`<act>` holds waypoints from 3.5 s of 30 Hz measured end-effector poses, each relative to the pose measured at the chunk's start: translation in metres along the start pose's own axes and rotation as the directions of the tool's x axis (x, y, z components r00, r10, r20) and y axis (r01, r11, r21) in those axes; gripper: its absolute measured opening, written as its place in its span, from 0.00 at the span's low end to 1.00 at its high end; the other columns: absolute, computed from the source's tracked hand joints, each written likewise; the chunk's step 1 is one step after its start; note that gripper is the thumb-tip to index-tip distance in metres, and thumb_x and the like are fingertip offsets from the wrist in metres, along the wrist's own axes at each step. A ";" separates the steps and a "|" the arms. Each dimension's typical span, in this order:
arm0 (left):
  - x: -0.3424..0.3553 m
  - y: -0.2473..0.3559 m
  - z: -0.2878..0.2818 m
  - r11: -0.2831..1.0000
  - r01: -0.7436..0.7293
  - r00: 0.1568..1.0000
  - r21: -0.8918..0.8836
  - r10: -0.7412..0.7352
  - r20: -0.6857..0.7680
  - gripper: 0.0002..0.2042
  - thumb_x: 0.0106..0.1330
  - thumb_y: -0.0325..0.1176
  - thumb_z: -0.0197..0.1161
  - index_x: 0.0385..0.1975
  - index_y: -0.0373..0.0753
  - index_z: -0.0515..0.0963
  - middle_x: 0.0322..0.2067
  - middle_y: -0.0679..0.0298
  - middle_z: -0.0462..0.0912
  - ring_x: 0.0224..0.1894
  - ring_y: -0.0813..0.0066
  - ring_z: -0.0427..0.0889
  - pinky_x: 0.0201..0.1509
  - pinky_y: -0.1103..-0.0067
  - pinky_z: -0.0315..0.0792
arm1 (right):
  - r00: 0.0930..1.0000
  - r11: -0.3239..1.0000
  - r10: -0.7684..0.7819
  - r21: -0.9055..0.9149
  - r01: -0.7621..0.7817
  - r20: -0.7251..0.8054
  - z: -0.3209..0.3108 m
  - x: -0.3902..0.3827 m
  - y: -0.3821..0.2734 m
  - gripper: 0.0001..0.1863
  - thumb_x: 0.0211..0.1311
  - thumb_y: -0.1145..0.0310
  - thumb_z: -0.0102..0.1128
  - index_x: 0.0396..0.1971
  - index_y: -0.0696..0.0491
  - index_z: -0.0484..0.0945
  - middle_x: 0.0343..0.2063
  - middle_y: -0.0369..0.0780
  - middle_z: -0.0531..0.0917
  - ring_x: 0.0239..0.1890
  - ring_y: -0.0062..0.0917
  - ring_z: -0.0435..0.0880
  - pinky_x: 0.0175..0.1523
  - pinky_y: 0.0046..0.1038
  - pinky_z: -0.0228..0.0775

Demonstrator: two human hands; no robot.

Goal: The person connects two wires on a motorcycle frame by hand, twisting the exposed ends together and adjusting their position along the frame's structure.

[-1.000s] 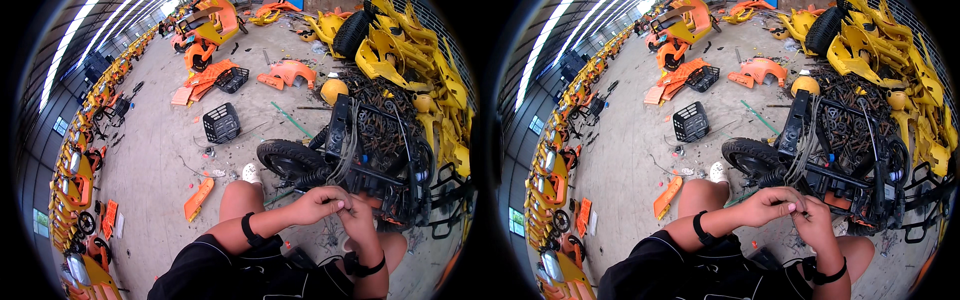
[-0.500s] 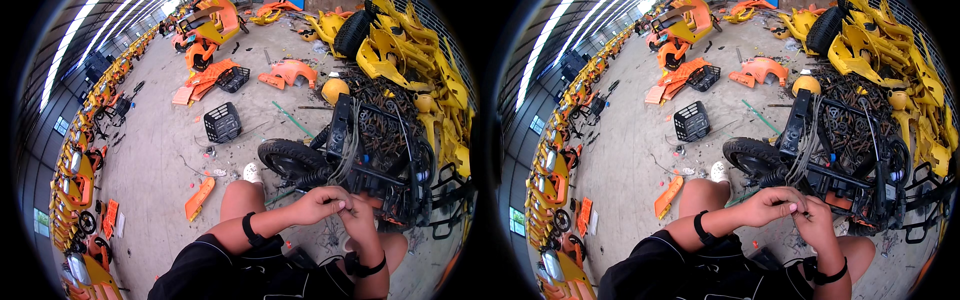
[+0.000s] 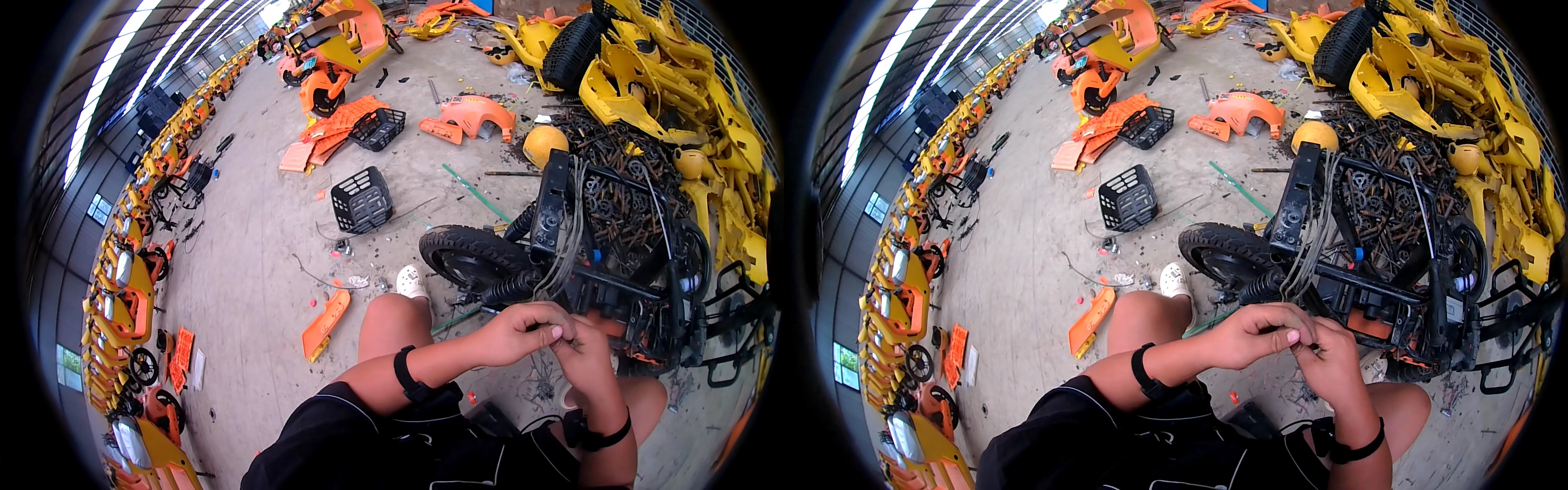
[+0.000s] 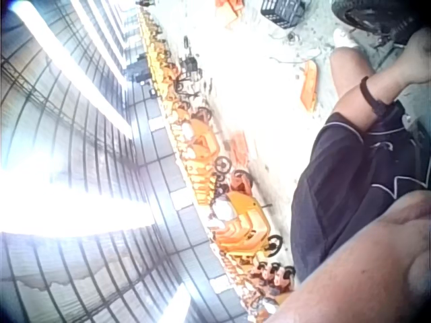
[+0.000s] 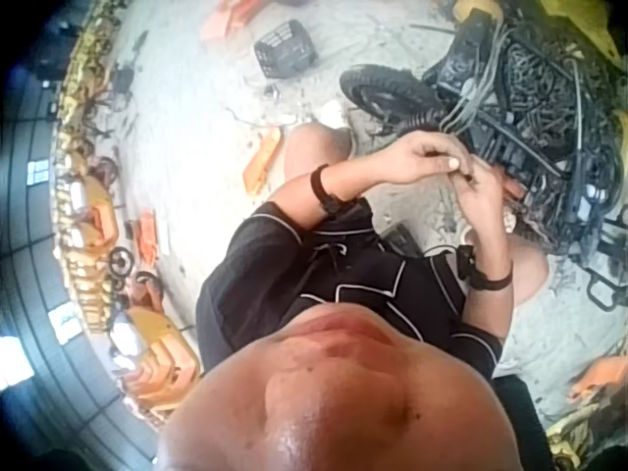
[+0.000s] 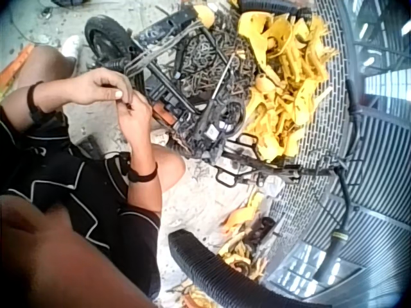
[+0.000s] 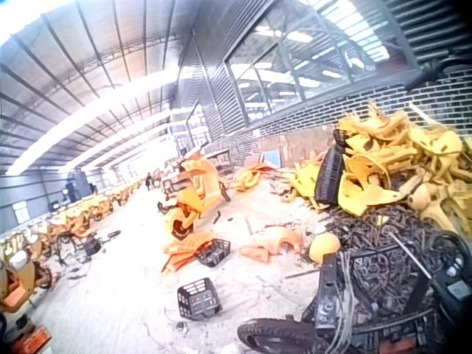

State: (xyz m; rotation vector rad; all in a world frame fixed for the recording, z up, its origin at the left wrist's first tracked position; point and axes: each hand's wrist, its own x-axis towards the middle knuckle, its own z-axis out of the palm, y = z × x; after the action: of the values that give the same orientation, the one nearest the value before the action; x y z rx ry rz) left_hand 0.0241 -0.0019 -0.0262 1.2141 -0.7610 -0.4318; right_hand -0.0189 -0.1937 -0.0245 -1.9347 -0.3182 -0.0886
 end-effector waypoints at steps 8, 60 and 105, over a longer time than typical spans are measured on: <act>0.001 0.004 0.000 1.000 0.013 1.000 0.003 -0.013 -0.007 0.09 0.80 0.30 0.55 0.46 0.34 0.81 0.49 0.63 0.81 0.41 0.80 0.78 0.36 0.82 0.74 | 1.000 0.998 0.005 -0.066 -0.007 -0.021 -0.007 0.002 -0.003 0.07 0.55 0.81 0.66 0.35 0.61 0.83 0.29 0.44 0.82 0.30 0.35 0.83 0.37 0.30 0.74; -0.003 -0.008 0.011 0.876 0.200 0.957 0.438 -0.080 -0.278 0.11 0.72 0.27 0.59 0.49 0.29 0.81 0.38 0.48 0.86 0.43 0.59 0.86 0.49 0.70 0.77 | 0.869 0.580 -0.491 -0.768 0.272 -0.064 0.009 0.002 -0.029 0.10 0.56 0.74 0.71 0.38 0.58 0.84 0.37 0.41 0.84 0.39 0.36 0.83 0.42 0.35 0.77; 0.000 0.004 0.015 0.726 0.099 0.981 0.680 0.042 -0.188 0.11 0.67 0.27 0.62 0.46 0.29 0.80 0.45 0.47 0.84 0.48 0.47 0.84 0.52 0.64 0.79 | 0.897 0.804 -0.401 -0.541 0.246 -0.188 0.001 -0.001 -0.031 0.09 0.53 0.80 0.71 0.35 0.61 0.83 0.34 0.45 0.85 0.36 0.41 0.83 0.42 0.38 0.78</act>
State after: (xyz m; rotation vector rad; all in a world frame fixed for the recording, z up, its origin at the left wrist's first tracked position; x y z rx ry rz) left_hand 0.0125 -0.0107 -0.0198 1.9442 -0.7577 -0.0291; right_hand -0.0276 -0.1818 0.0028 -2.3247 -0.4616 -0.7549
